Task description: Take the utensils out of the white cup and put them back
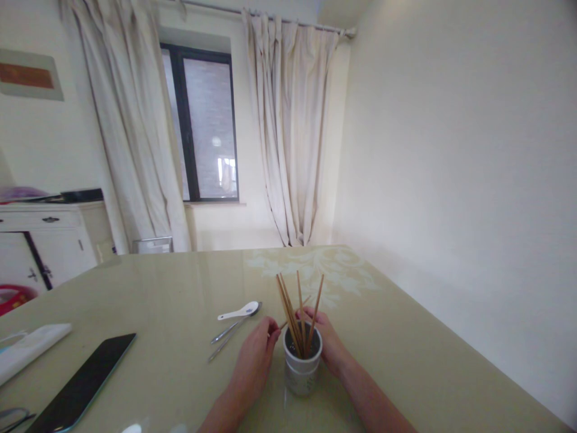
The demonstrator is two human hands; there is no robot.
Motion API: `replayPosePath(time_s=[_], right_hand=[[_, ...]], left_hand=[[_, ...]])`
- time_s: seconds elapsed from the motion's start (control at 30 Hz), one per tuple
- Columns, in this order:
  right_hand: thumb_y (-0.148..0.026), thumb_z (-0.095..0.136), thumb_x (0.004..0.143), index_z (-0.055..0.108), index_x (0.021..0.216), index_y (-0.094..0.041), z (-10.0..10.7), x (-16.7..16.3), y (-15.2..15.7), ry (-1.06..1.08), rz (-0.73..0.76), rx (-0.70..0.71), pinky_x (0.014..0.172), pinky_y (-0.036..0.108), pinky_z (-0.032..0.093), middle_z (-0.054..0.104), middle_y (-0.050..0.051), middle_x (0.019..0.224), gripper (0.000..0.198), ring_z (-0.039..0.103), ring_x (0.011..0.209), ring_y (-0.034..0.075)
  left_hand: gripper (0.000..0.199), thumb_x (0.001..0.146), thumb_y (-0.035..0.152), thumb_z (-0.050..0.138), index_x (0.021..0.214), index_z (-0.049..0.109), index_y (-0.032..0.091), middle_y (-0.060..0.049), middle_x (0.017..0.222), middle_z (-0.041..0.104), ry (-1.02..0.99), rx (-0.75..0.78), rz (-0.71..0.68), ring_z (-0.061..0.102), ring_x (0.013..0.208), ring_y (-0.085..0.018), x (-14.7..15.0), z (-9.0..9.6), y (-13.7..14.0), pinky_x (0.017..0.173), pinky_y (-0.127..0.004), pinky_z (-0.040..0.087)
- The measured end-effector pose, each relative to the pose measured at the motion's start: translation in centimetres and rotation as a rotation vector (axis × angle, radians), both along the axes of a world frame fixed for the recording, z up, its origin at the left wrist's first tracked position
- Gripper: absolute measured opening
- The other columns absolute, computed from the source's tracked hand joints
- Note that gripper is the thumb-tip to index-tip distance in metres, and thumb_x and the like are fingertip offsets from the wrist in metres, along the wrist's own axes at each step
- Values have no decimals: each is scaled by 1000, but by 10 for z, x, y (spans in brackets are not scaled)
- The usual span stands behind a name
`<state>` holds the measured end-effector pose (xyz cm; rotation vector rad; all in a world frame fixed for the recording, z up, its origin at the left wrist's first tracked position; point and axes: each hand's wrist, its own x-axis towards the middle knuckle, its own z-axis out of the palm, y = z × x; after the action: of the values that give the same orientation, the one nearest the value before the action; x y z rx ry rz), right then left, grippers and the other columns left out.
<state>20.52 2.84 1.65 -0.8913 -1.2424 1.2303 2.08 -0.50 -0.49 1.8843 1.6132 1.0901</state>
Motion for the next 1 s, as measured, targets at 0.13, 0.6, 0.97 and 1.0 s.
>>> replayPosePath(time_s=[0.13,0.6,0.97,1.0], right_hand=[[-67,81,81,73,91,-19,9,-1,-3,85,123,-44,66,31,54,76,4,81,49,70,69,20],[-56,90,73,63,92,-24,53,92,17,549,-706,292,51,20,44,66,-6,72,47,58,58,10],[-54,81,88,62,87,-23,53,37,-19,35,-304,349,46,23,45,61,-4,67,36,54,52,13],[-54,83,86,60,85,-23,50,35,-19,17,-286,326,46,23,44,59,-4,68,38,53,52,12]], left_hand=[[25,100,45,49,94,63,25,-7,94,76,-124,71,-40,72,87,-26,7,5,-5,82,-39,55],[64,95,70,59,137,66,22,-12,140,72,-820,-168,-204,62,137,-30,30,23,-24,125,-49,38],[60,85,68,73,125,76,23,-10,135,76,-807,-140,-191,68,128,-30,30,35,-30,117,-44,50],[59,86,68,73,124,76,23,-9,134,76,-808,-132,-188,68,128,-30,30,35,-30,117,-44,50]])
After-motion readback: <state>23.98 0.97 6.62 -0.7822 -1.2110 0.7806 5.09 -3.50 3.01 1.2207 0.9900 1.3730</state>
